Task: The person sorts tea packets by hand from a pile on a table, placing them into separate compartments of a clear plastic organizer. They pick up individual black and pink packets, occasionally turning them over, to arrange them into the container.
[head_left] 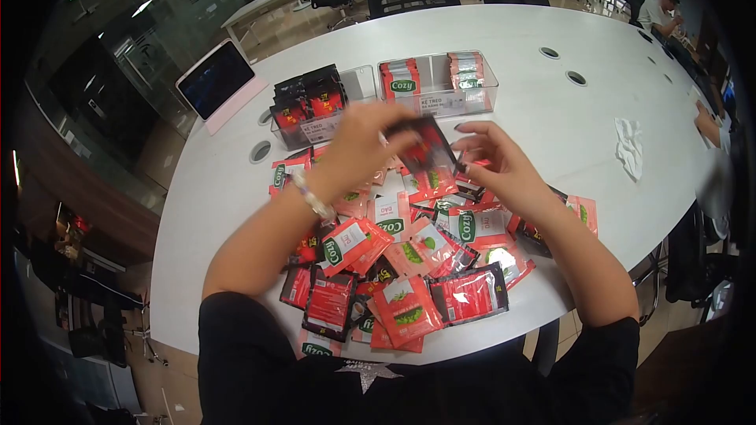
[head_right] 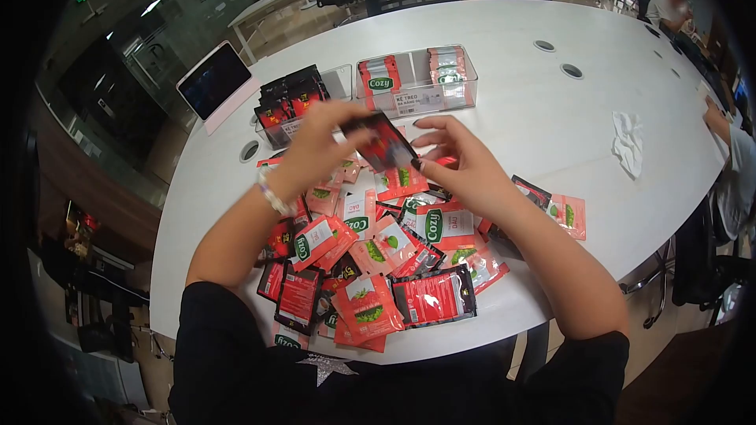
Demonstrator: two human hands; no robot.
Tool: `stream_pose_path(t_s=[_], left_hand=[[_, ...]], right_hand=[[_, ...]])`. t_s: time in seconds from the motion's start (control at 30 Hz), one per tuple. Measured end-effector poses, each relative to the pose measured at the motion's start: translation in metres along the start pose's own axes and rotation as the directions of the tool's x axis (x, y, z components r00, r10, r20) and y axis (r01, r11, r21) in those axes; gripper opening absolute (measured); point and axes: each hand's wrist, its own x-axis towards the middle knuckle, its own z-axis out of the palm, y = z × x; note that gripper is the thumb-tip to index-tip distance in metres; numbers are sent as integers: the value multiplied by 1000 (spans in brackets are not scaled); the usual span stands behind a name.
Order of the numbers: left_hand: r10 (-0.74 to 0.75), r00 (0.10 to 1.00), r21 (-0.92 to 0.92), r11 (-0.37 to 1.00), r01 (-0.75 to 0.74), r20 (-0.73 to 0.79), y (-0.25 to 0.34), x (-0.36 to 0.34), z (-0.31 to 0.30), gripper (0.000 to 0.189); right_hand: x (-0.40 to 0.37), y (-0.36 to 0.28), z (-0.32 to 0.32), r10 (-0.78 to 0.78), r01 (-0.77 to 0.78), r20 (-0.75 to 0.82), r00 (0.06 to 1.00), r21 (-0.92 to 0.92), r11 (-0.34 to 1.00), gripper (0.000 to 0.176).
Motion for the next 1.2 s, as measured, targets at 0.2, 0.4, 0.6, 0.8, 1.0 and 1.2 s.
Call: stream_pose_path(t_s=[0.2, 0.4, 0.6, 0.8, 1.0, 1.2], left_hand=[[23, 956, 573, 805, 156, -293, -98, 20, -66, 19], [-220, 974, 660, 740, 130, 55, -168, -5, -55, 24], [-283, 959, 699, 683, 211, -12, -157, -15, -38, 33], [-146, 957, 607, 746, 273, -251, -151, -43, -28, 52], [-196, 801, 447, 744, 497, -565, -194, -56, -78, 44], [-178, 697, 395, 715, 576, -695, -232, -101, -85, 30]], right_hand=[[0, -9, -13, -43, 37, -100, 994, -59, 998, 45], [-1, -13, -18, -107, 98, -82, 991, -112, 989, 44], [1, -6, -22, -119, 105, -32, 992, -284, 953, 35], [5, 16, -15, -128, 256, 248, 960, -602, 756, 32], [13, 21, 26, -302, 501, 402, 864, -739, 450, 51], [35, 5, 53, 167, 251, 324, 931, -902, 350, 53]])
